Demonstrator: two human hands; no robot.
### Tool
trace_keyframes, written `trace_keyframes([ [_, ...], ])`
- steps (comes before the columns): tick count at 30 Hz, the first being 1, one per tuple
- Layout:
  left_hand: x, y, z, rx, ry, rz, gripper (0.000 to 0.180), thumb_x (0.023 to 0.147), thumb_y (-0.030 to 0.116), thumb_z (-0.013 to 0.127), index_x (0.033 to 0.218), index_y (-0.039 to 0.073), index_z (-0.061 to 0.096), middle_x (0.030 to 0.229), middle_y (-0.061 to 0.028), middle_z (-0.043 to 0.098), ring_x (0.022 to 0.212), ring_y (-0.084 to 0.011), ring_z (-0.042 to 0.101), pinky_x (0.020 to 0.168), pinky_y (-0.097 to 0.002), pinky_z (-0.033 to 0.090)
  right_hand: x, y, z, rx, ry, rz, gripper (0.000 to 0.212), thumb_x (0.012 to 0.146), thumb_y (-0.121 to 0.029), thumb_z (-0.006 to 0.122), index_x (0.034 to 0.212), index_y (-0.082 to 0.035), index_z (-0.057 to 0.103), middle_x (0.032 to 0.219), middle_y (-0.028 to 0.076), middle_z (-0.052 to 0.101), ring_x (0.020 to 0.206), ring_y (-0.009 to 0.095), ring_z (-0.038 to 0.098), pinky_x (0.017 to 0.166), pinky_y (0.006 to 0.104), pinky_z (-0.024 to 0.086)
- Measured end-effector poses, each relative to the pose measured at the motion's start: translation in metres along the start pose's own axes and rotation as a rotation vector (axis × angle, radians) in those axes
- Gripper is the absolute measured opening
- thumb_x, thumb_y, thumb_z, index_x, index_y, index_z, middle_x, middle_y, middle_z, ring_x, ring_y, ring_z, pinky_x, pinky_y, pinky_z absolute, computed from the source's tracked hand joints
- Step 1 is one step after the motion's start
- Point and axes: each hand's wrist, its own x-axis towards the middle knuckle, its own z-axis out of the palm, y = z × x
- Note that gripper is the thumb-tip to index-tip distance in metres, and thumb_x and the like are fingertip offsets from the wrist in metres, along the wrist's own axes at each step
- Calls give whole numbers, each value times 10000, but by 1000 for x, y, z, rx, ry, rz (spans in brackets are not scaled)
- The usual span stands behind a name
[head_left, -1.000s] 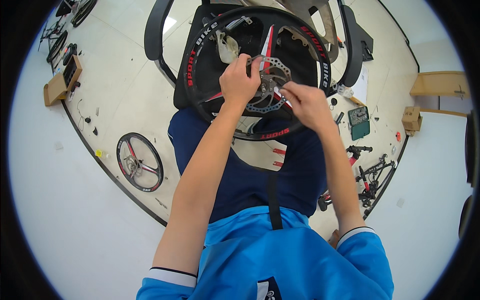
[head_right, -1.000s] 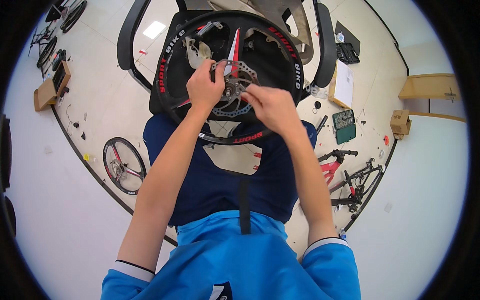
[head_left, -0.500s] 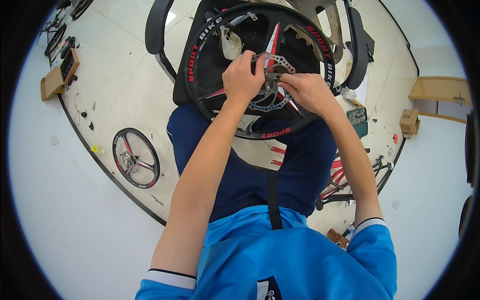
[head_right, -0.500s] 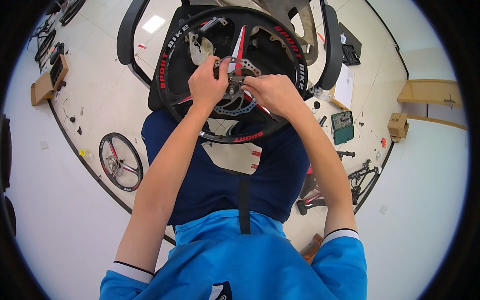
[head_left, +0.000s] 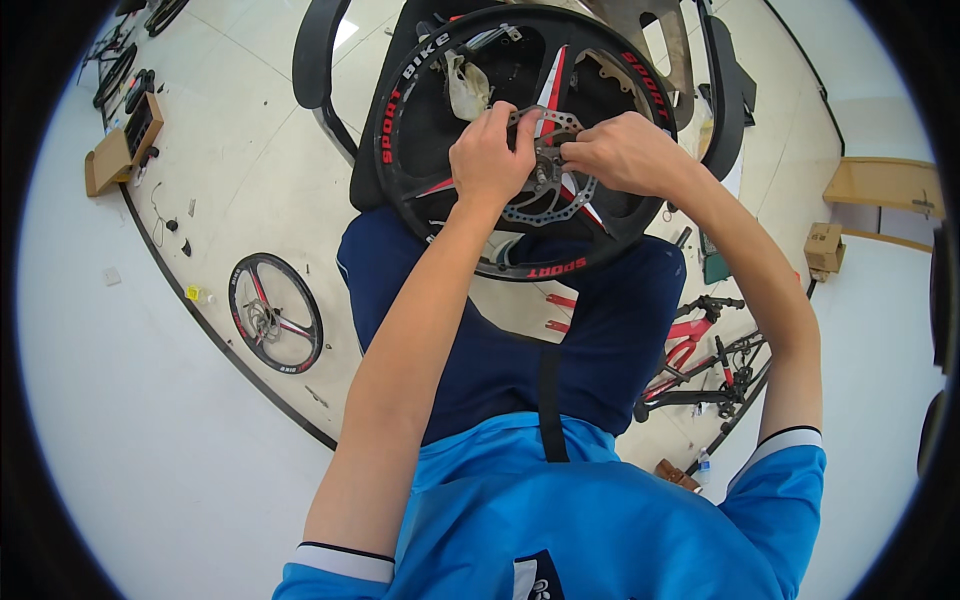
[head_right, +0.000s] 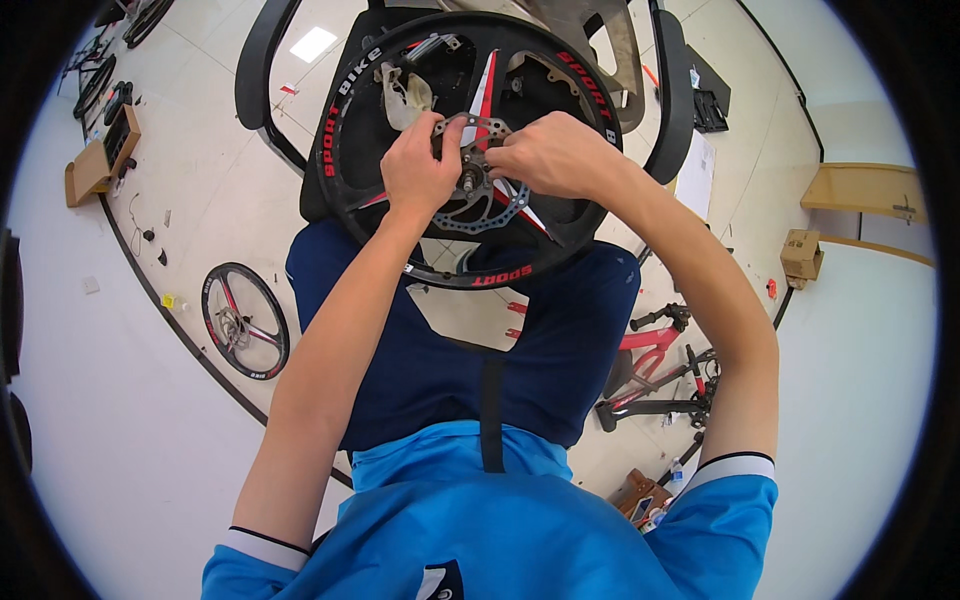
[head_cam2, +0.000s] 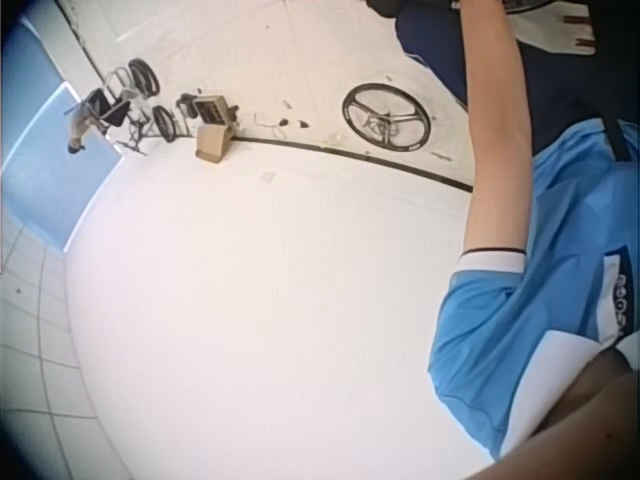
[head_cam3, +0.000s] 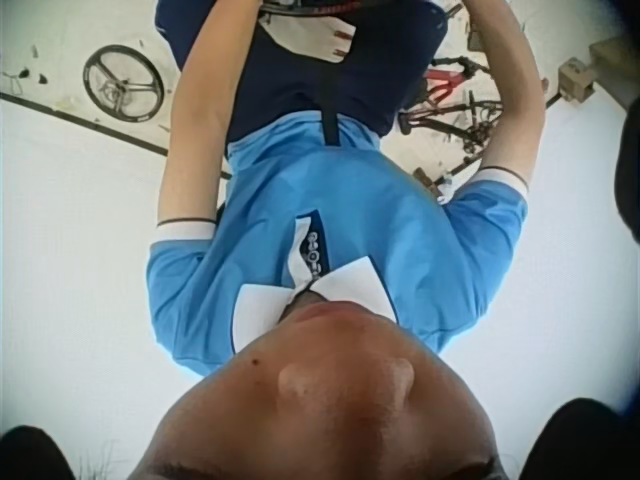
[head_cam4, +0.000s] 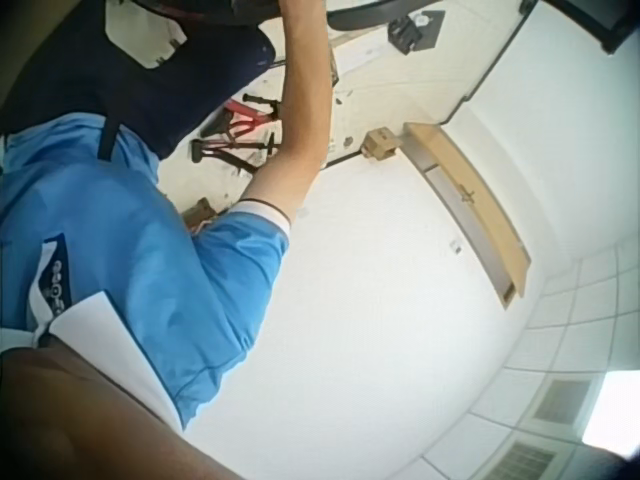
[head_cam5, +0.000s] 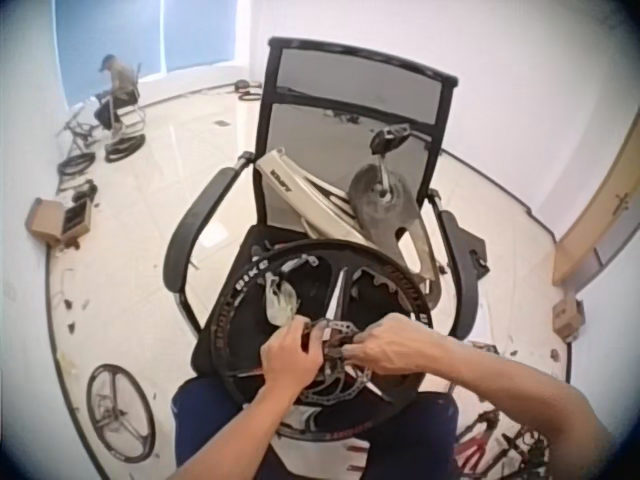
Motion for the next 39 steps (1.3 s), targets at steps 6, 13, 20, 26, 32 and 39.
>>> trace_keyframes([
  [6, 0, 0, 0, 2, -1, -10, 278, 943, 337, 680, 920, 62, 652, 769, -141, 678, 694, -348, 666, 595, -425, 500, -10, -13, 10, 60, 58, 132, 184, 945, -252, 645, 891, -79, 612, 671, 103, 637, 646, 325, 657, 563, 433, 512],
  [13, 1, 6, 4, 65, 60, -1, 237, 920, 322, 692, 894, 92, 641, 775, -105, 684, 719, -345, 676, 601, -444, 521, -12, -70, 63, 360, 544, 666, 175, 984, -200, 618, 904, -46, 592, 715, 187, 619, 670, 404, 628, 579, 471, 479],
  [20, 0, 3, -2, 19, 23, -21, 270, 935, 345, 685, 923, 75, 675, 777, -160, 680, 709, -370, 668, 613, -438, 507, -22, -94, 48, 337, 531, 796, 219, 983, -233, 627, 880, -46, 579, 688, 189, 633, 653, 415, 625, 567, 492, 478],
  [26, -1, 2, -1, 18, 27, -28, 291, 938, 358, 680, 949, 68, 684, 810, -174, 695, 739, -381, 677, 638, -459, 513, -59, -88, 0, 2117, 1004, 683, 386, 1088, -359, 462, 805, -98, 438, 599, -62, 292, 464, 76, 204, 435, 265, 177],
  [32, 0, 0, 2, 53, 13, -19, 270, 937, 333, 686, 918, 65, 656, 783, -136, 690, 723, -352, 678, 612, -448, 517, -53, -99, -5, 2919, 1138, -512, 415, 1072, -400, 466, 775, -134, 349, 575, -49, 226, 442, 64, 140, 401, 246, 95],
  [39, 1, 3, 0, 58, -13, -35, 304, 951, 356, 668, 935, 53, 658, 801, -142, 694, 731, -354, 677, 612, -437, 513, -41, -109, -14, 2844, 1049, -655, 230, 945, -79, 488, 810, -130, 309, 597, -48, 210, 451, 61, 132, 400, 251, 108],
])
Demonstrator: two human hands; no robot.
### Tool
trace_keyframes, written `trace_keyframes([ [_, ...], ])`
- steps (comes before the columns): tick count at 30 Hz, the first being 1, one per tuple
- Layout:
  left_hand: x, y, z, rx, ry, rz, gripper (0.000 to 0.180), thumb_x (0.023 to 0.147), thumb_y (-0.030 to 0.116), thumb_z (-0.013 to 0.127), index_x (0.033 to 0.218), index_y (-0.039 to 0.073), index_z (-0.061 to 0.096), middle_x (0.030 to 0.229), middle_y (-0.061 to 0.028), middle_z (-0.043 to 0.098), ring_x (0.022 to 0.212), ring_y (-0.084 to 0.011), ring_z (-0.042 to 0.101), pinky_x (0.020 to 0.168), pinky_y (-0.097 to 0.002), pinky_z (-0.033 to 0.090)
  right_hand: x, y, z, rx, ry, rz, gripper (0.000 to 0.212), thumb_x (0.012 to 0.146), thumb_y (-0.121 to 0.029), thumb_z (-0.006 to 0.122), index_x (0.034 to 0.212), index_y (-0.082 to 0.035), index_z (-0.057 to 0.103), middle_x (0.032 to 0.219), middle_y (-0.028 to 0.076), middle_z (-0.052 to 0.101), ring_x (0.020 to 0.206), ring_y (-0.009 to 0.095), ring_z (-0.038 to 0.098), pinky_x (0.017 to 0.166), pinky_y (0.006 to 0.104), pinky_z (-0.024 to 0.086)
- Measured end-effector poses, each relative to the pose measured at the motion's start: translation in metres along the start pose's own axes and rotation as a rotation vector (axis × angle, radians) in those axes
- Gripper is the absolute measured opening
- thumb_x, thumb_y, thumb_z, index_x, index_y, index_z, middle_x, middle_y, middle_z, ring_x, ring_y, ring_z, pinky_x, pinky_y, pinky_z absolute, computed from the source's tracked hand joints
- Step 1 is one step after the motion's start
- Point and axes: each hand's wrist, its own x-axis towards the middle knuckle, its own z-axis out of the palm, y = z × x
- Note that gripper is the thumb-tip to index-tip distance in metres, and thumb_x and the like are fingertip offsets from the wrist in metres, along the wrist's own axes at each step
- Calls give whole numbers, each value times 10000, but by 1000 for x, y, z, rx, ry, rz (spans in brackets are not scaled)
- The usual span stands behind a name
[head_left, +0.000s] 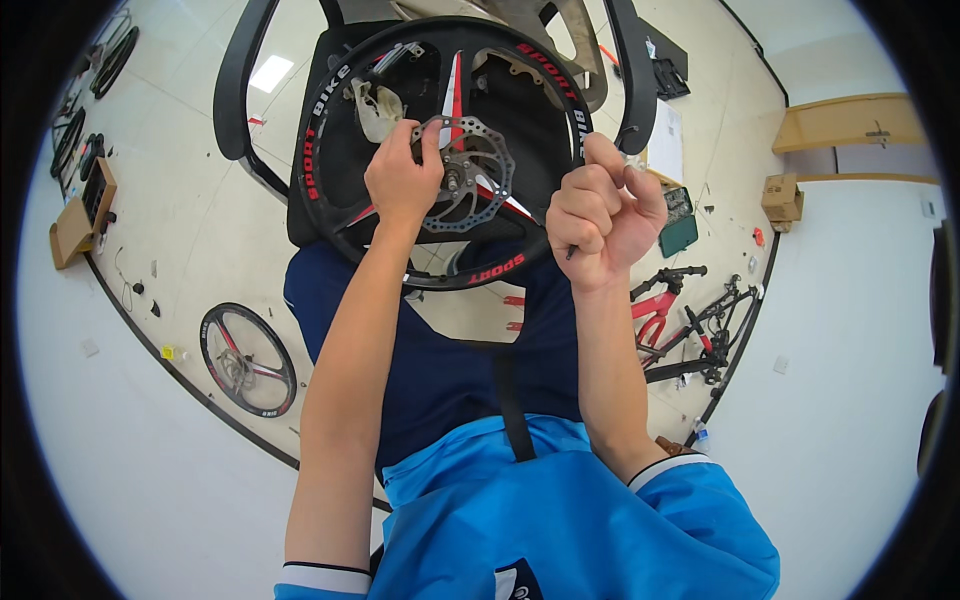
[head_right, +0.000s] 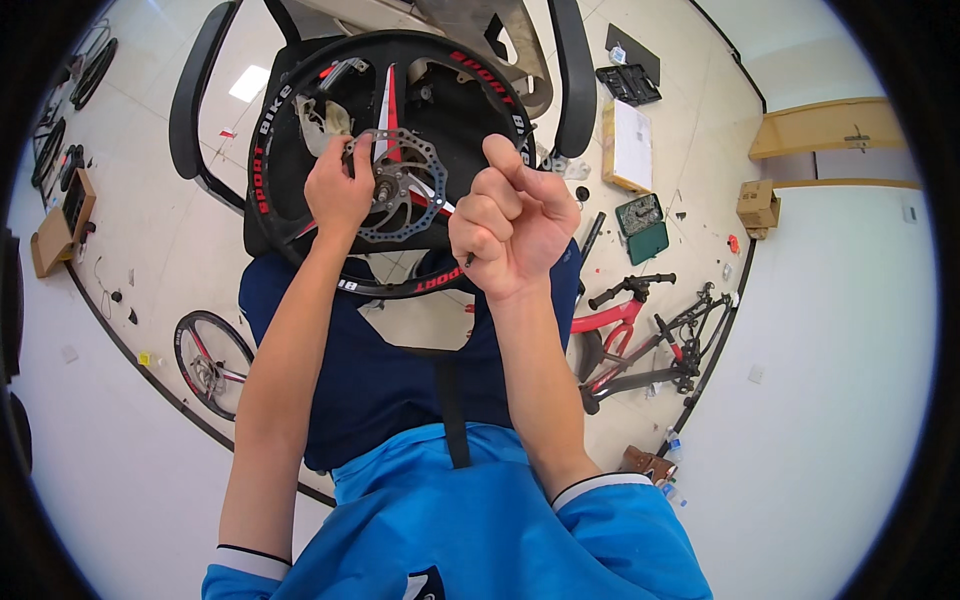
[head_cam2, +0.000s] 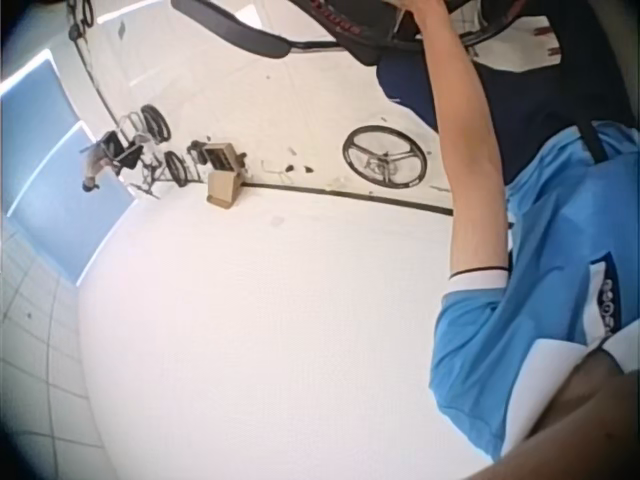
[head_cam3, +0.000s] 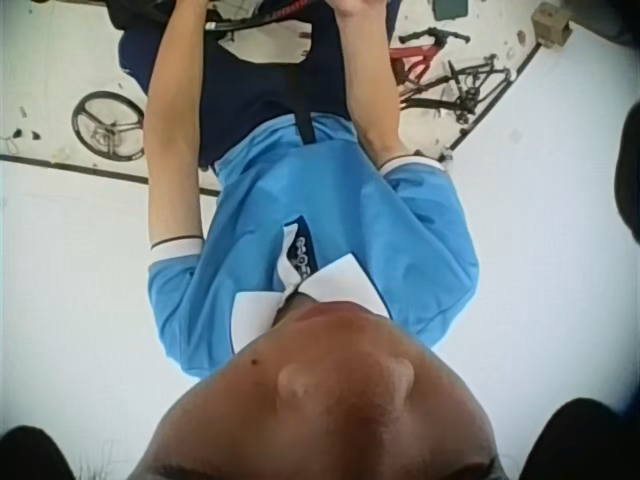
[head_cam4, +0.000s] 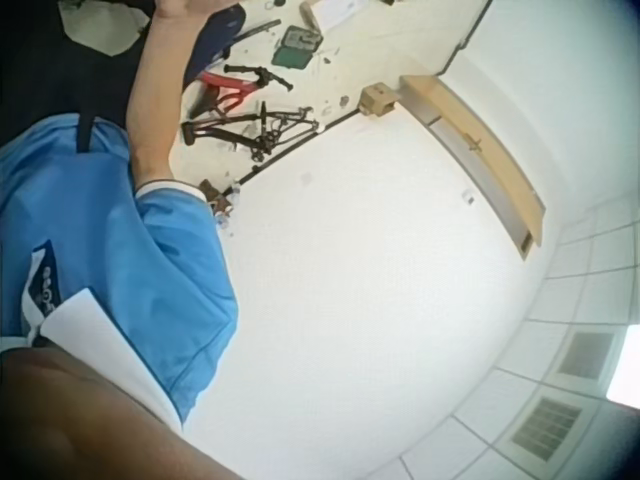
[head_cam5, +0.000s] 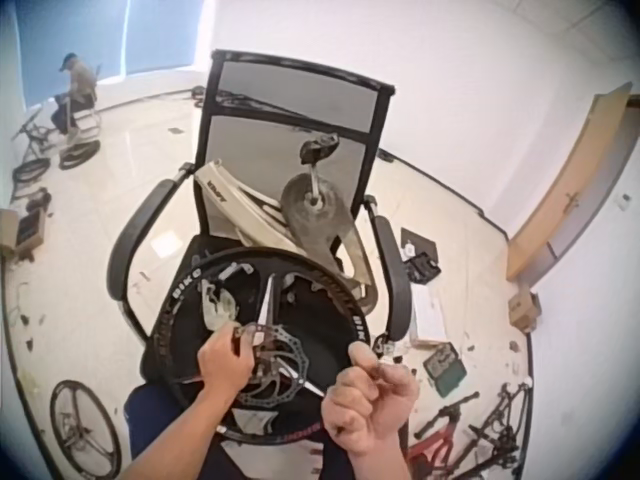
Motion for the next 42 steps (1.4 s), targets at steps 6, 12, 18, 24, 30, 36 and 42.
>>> trace_keyframes([
  [6, 1, -5, 3, -38, 48, 51, 374, 965, 413, 642, 935, 41, 669, 671, -134, 609, 598, -317, 596, 559, -409, 440, 2, 8, 6, -21, -32, 22, 272, 895, 33, 489, 803, -135, 296, 589, -49, 213, 444, 57, 121, 393, 250, 105],
  [12, 0, -3, 2, -52, 41, 40, 371, 970, 412, 637, 930, 44, 661, 672, -136, 606, 603, -320, 598, 558, -414, 437, 1, 9, 9, -57, -40, 23, 296, 870, 89, 479, 810, -133, 292, 595, -48, 228, 439, 53, 110, 387, 247, 94],
  [18, 0, -4, 2, -43, 32, 43, 374, 971, 419, 637, 926, 48, 659, 669, -131, 603, 601, -315, 597, 557, -412, 437, 3, 15, 14, -90, -72, 22, 318, 855, 138, 458, 829, -131, 290, 615, -40, 265, 428, 46, 105, 386, 244, 84],
  [24, 0, -6, 4, -40, 30, 46, 370, 970, 409, 642, 931, 42, 662, 659, -127, 600, 595, -309, 596, 553, -408, 435, 3, 17, 19, -65, -53, 4, 379, 818, 189, 459, 770, -134, 266, 585, -44, 234, 402, 36, 144, 381, 255, 113],
  [30, 0, -6, 3, -39, 27, 40, 378, 968, 414, 644, 947, 37, 669, 662, -124, 603, 589, -302, 590, 553, -400, 434, 2, 17, 17, -127, -108, 14, 361, 825, 180, 433, 837, -144, 274, 607, -44, 251, 423, 41, 86, 375, 248, 72],
  [36, 0, -1, -1, -25, -16, 0, 324, 954, 378, 655, 926, 56, 649, 803, -148, 695, 739, -363, 676, 616, -445, 510, 1, 21, 19, -338, 104, -64, 409, 859, 220, 428, 796, -145, 253, 604, -49, 263, 408, 17, 141, 371, 247, 100],
  [42, 1, 1, -2, -20, -28, -6, 326, 957, 382, 653, 922, 59, 650, 788, -149, 690, 729, -358, 676, 613, -443, 510, -4, 17, 14, -208, 104, -71, 411, 836, 229, 431, 804, -142, 257, 621, -42, 288, 415, 14, 142, 378, 247, 111],
])
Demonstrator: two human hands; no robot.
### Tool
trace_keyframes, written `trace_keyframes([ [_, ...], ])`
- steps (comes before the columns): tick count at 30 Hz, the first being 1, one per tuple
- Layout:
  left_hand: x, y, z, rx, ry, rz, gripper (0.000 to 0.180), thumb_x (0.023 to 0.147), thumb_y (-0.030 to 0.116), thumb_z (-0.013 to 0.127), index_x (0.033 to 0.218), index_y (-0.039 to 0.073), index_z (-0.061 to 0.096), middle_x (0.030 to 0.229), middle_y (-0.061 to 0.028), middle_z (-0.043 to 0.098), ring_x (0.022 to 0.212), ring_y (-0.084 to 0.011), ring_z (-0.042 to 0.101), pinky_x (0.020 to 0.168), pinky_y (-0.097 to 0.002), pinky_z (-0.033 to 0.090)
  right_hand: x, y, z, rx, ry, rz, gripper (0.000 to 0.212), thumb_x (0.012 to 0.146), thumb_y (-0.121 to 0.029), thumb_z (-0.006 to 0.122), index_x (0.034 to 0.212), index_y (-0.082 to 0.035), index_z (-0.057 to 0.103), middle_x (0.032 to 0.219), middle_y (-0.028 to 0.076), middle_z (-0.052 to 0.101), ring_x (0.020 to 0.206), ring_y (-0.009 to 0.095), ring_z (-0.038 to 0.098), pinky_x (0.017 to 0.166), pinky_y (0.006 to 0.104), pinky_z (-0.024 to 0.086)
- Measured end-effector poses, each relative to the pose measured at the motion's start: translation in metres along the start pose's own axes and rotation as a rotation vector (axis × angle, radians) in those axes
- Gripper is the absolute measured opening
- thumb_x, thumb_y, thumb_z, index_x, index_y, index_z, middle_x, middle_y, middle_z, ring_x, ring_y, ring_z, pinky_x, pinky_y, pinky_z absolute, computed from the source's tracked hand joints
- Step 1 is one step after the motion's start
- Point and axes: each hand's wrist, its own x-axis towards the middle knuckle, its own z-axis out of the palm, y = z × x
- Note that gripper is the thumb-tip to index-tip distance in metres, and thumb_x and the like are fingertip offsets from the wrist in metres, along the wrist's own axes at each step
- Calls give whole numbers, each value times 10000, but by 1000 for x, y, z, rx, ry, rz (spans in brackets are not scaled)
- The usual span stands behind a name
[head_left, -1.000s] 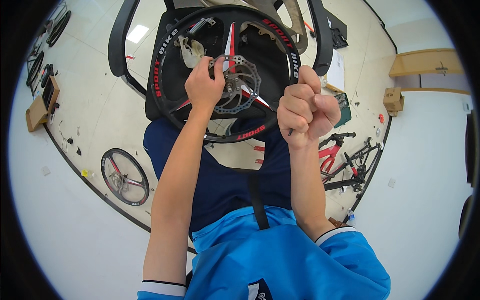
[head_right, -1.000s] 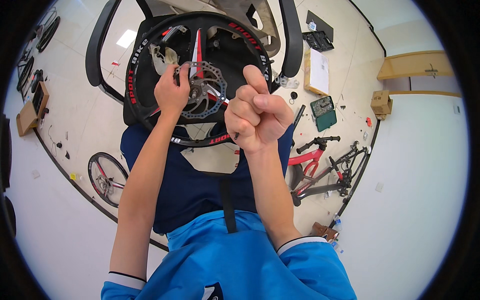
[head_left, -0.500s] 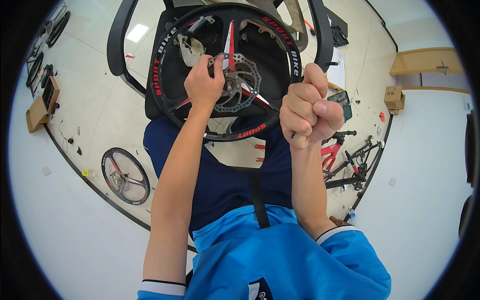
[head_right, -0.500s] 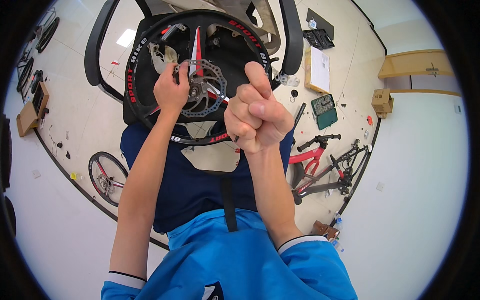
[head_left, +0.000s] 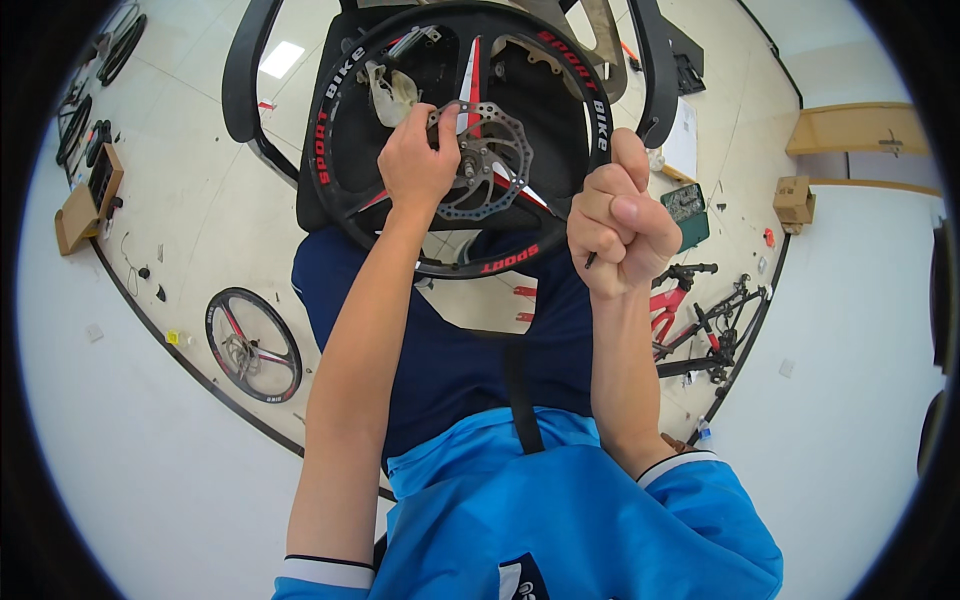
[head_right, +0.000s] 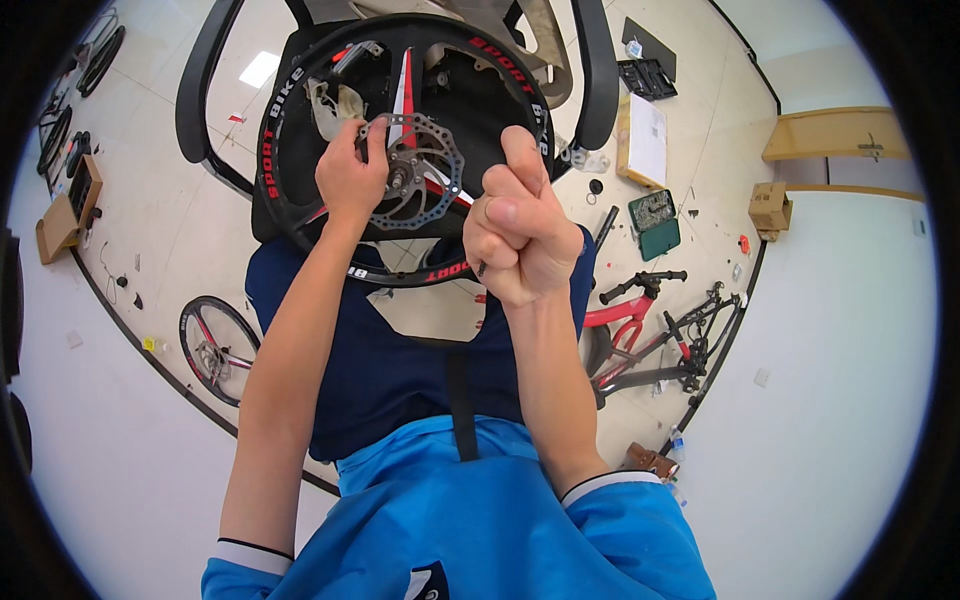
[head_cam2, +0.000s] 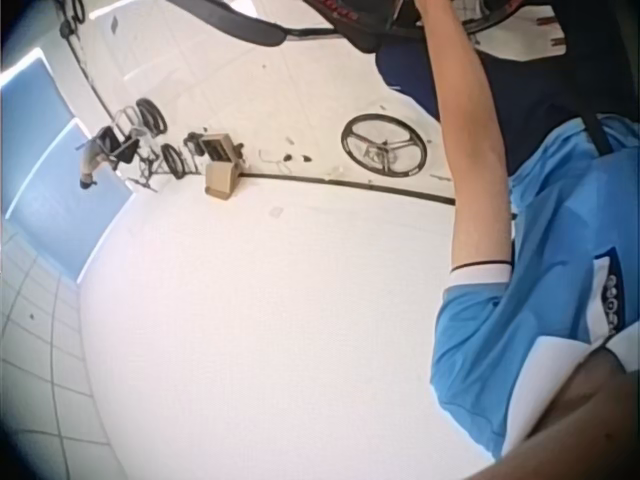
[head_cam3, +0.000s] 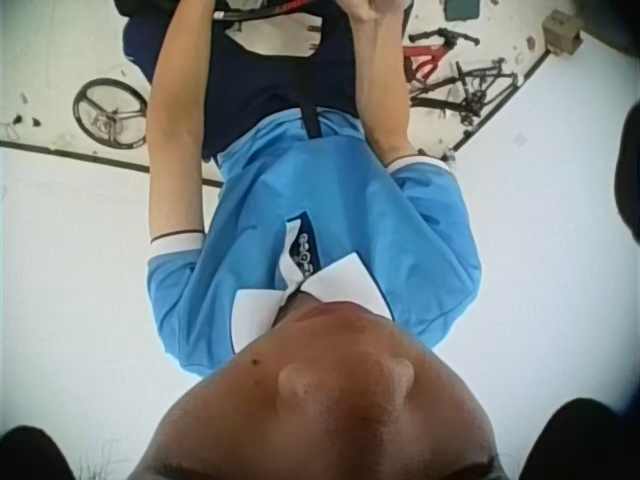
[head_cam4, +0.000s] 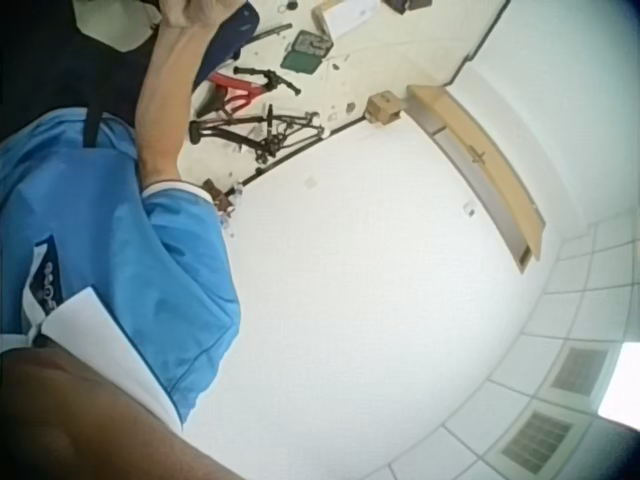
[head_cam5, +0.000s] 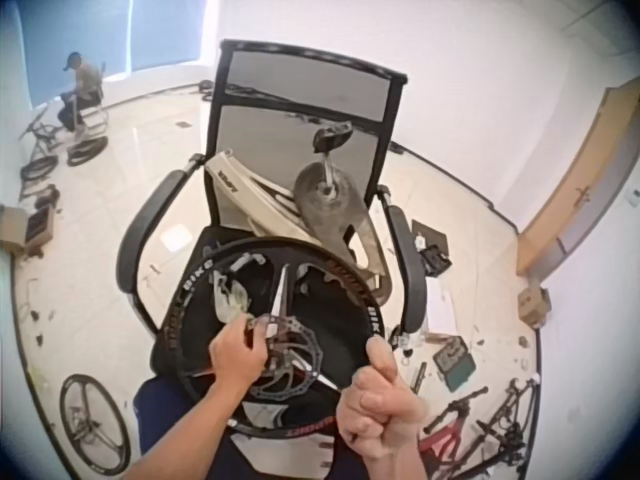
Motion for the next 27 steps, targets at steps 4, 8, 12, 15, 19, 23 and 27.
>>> trace_keyframes([
  [4, -1, -4, 2, 5, 22, 15, 350, 963, 399, 645, 938, 50, 662, 747, -141, 663, 685, -338, 651, 598, -427, 489, 1, 4, 7, 46, -109, 38, 402, 805, 222, 443, 855, -138, 272, 664, -26, 293, 464, 53, 134, 399, 256, 93],
  [8, 0, -6, 4, -14, 51, 45, 392, 970, 423, 635, 968, 34, 682, 669, -123, 609, 596, -292, 600, 560, -394, 445, 3, 8, 16, 75, -162, 83, 417, 777, 229, 457, 846, -133, 261, 663, -12, 309, 464, 62, 157, 396, 260, 113],
  [12, -1, -6, 4, -1, 55, 49, 398, 971, 426, 632, 970, 32, 683, 670, -128, 610, 592, -295, 597, 558, -391, 444, 5, 10, 23, 66, -153, 108, 424, 747, 236, 457, 810, -130, 253, 629, -8, 311, 427, 51, 164, 379, 270, 127],
  [15, 0, -7, 4, -2, 49, 45, 401, 971, 428, 633, 968, 30, 682, 662, -129, 604, 585, -296, 591, 554, -392, 440, 6, 11, 26, 58, -164, 114, 419, 744, 233, 454, 809, -129, 252, 627, -8, 308, 421, 53, 158, 377, 270, 126],
  [19, 0, -6, 4, -17, 53, 49, 403, 972, 430, 632, 964, 30, 680, 656, -129, 599, 580, -295, 585, 550, -392, 436, 6, 11, 27, 47, -170, 115, 421, 748, 231, 455, 812, -130, 248, 629, -10, 309, 415, 54, 151, 377, 267, 125],
  [23, 0, -7, 4, -20, 52, 52, 400, 973, 428, 631, 954, 31, 675, 657, -130, 600, 578, -294, 584, 549, -392, 435, 6, 12, 27, 18, -184, 122, 425, 757, 227, 460, 817, -133, 242, 633, -12, 311, 417, 54, 157, 378, 265, 124],
  [27, 0, -2, 1, -4, 18, 16, 340, 962, 394, 644, 904, 59, 644, 765, -144, 685, 712, -363, 674, 600, -447, 505, 6, 12, 27, -10, -184, 113, 424, 762, 222, 461, 821, -135, 239, 638, -11, 316, 422, 58, 159, 381, 264, 128],
])
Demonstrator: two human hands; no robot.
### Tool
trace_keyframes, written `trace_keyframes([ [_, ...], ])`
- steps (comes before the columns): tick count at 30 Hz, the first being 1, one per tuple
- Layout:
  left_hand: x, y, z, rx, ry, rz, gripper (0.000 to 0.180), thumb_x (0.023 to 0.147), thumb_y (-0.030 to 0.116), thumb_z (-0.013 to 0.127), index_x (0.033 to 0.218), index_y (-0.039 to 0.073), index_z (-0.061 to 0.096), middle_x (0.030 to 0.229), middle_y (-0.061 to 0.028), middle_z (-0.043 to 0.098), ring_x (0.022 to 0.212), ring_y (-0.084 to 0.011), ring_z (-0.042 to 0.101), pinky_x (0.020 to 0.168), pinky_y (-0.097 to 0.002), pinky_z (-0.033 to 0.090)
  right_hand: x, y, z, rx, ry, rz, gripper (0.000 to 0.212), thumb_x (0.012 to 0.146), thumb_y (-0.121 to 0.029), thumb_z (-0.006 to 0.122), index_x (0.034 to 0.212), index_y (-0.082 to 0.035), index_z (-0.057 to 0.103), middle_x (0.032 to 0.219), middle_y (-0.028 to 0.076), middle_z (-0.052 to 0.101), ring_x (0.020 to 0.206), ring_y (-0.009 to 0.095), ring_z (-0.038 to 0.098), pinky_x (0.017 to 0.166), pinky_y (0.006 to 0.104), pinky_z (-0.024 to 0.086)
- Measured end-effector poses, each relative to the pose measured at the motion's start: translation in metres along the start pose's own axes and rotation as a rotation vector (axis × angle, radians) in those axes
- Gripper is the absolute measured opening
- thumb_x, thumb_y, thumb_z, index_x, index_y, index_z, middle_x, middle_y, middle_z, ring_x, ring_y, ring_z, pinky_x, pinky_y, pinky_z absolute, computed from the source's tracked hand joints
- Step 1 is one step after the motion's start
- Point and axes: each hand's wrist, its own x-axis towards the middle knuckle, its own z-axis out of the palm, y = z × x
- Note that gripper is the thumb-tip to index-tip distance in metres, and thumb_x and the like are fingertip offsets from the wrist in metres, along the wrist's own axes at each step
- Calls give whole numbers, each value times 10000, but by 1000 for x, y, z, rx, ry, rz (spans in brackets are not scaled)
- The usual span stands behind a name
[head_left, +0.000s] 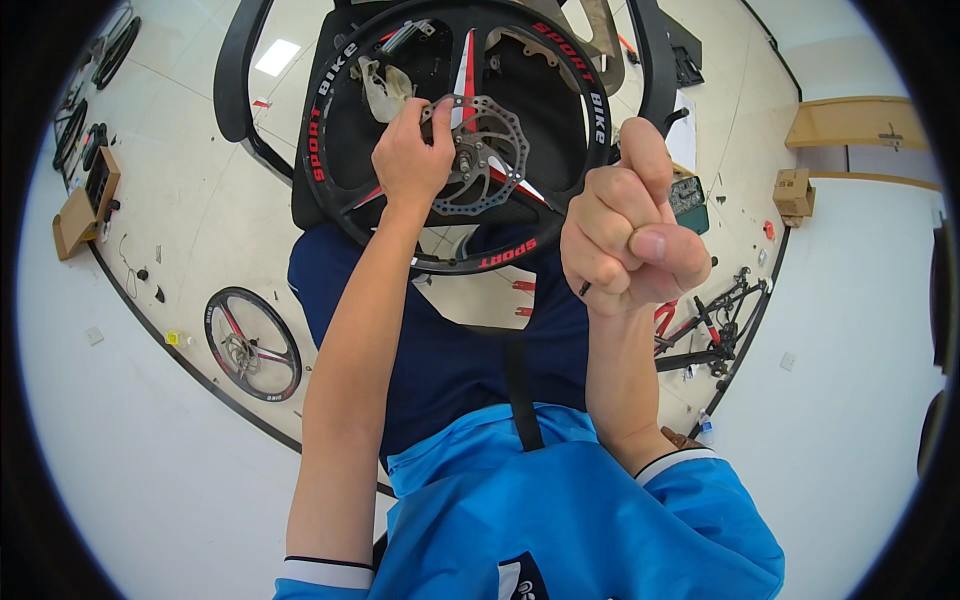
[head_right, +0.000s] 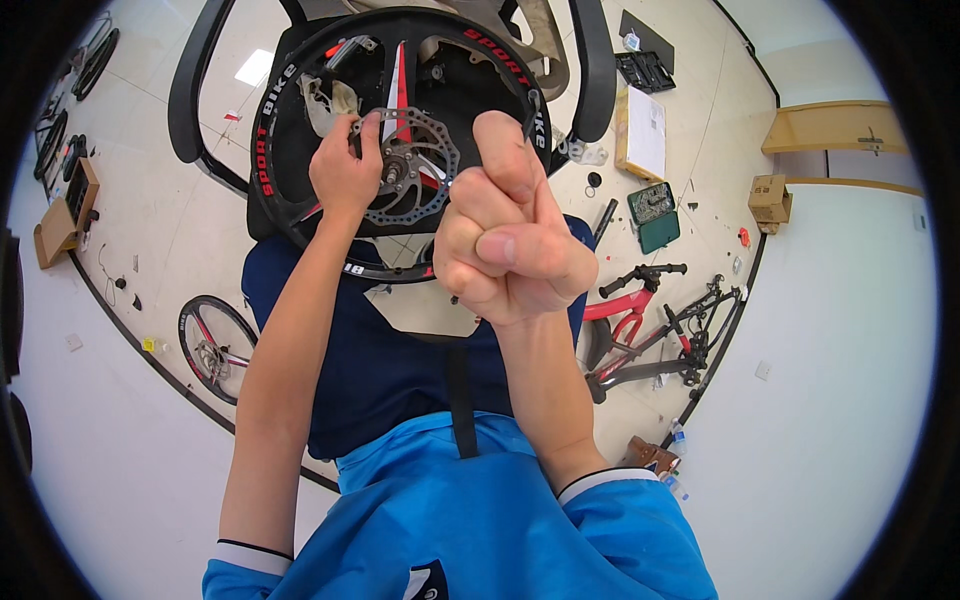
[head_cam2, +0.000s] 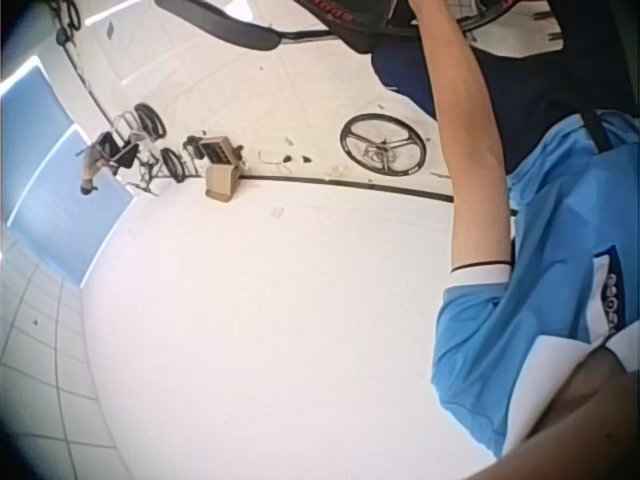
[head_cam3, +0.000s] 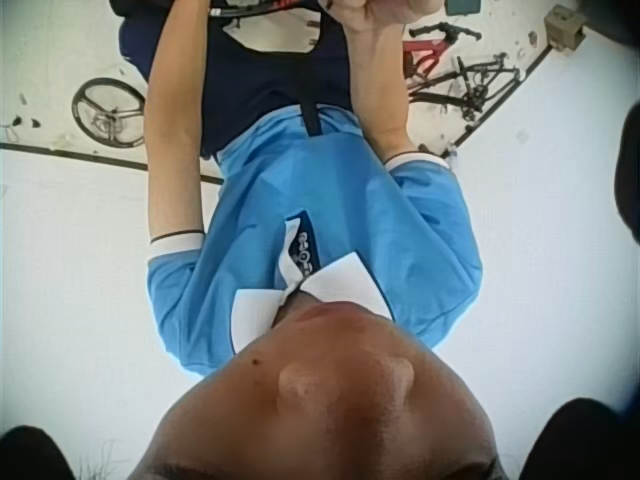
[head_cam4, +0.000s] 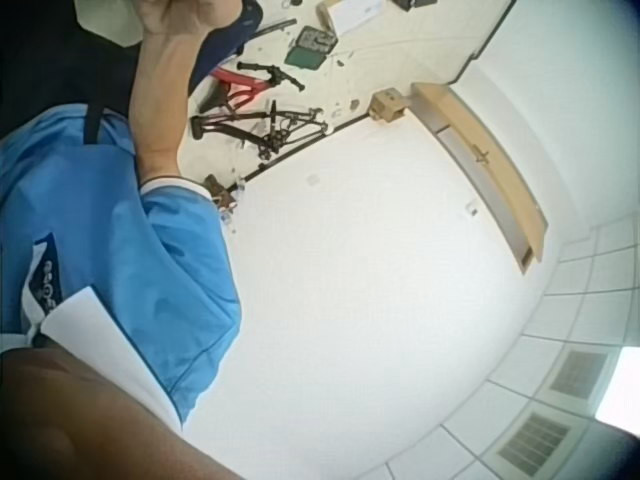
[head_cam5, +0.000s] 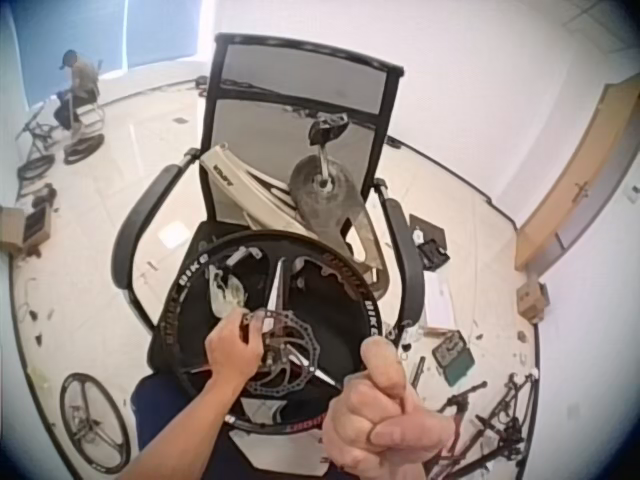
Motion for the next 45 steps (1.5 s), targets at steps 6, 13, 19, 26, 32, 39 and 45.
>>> trace_keyframes([
  [6, 5, 8, -16, -8, 44, 61, 248, 924, 300, 696, 956, 56, 671, 886, -114, 664, 868, -318, 606, 780, -418, 481, -1, 0, -2, -80, 2, -18, 403, 771, 203, 455, 834, -135, 245, 647, -10, 305, 439, 69, 143, 395, 265, 130],
  [13, -21, 133, -115, -525, -42, 359, 176, 840, -61, 718, 1011, -33, 689, 938, -97, 655, 838, -159, 601, 730, -256, 488, -8, -5, -2, -182, 13, -65, 371, 780, 180, 460, 875, -123, 268, 685, -10, 321, 501, 86, 187, 441, 277, 173],
  [19, -32, 151, -129, -625, -155, 322, 180, 816, -111, 674, 987, -81, 722, 937, -144, 684, 860, -202, 617, 741, -270, 491, -9, -1, 12, -252, 8, -41, 344, 790, 150, 452, 889, -127, 275, 672, -16, 314, 492, 87, 188, 438, 287, 173],
  [26, -37, 161, -139, -779, -223, 240, 173, 849, -97, 622, 997, -102, 711, 954, -153, 678, 857, -186, 607, 740, -271, 479, -8, 3, 21, -149, -52, -24, 327, 791, 138, 441, 895, -126, 279, 666, -6, 324, 480, 93, 206, 435, 289, 178],
  [32, -38, 165, -143, -817, -243, 214, 170, 868, -50, 620, 1005, -98, 708, 966, -151, 670, 852, -178, 603, 735, -262, 470, -7, 4, 28, -154, -81, 1, 328, 797, 139, 424, 909, -121, 260, 709, 21, 372, 492, 111, 262, 442, 295, 171],
  [39, -39, 167, -145, -840, -271, 206, 179, 866, -52, 604, 1013, -101, 693, 971, -155, 669, 856, -177, 603, 739, -265, 466, -8, 2, 25, -185, -131, 15, 324, 792, 131, 425, 924, -119, 266, 707, 20, 373, 500, 112, 269, 442, 290, 176],
  [45, -40, 170, -144, -844, -275, 171, 192, 848, -58, 610, 1020, -106, 680, 974, -153, 662, 846, -162, 586, 735, -264, 454, -12, 2, 26, -259, -61, -27, 331, 794, 136, 450, 906, -124, 278, 678, -5, 340, 480, 87, 240, 432, 279, 179],
])
